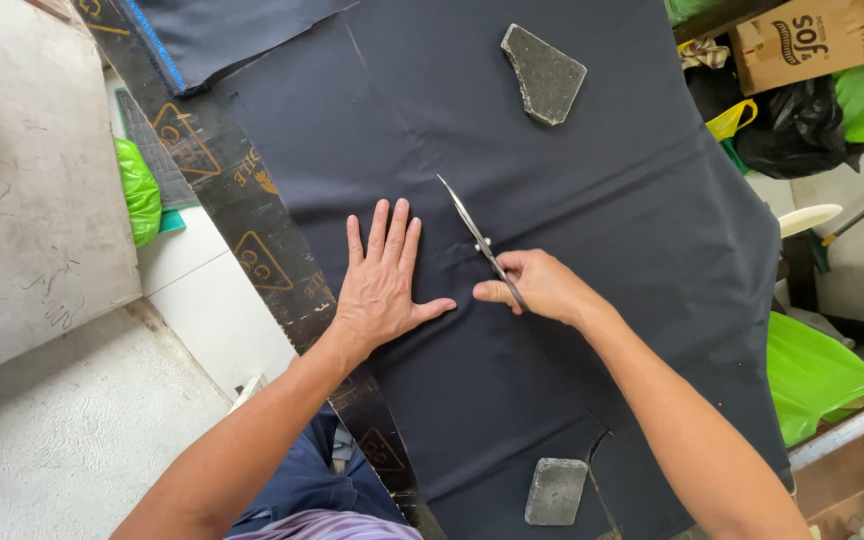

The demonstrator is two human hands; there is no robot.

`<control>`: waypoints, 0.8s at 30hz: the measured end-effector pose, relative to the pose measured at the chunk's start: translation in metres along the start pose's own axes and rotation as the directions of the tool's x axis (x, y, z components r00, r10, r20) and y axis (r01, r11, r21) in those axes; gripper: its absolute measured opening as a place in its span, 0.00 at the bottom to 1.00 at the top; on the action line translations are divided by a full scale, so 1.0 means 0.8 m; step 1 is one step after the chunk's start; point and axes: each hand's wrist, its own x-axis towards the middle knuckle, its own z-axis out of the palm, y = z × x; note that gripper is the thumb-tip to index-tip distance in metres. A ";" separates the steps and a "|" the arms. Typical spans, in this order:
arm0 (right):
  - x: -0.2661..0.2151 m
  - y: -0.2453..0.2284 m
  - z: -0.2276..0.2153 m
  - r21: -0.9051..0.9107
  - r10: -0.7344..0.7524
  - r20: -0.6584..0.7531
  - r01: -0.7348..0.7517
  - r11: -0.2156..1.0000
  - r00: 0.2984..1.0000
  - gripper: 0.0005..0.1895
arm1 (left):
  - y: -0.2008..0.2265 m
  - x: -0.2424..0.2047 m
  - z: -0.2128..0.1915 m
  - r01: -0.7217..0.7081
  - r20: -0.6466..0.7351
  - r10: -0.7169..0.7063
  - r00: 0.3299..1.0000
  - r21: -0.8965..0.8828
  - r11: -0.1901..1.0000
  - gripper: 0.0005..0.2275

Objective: The person uses shears to cut a large piece of dark fabric laid out on a table, following a marked line. They then use a red chalk-like tool to mark the fabric and fold a section of it.

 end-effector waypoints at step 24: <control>0.058 -0.058 -0.006 -0.043 0.006 -0.034 -0.008 0.999 0.999 0.21 | -0.007 0.007 -0.017 -0.011 0.102 0.016 0.995 -0.040 0.999 0.52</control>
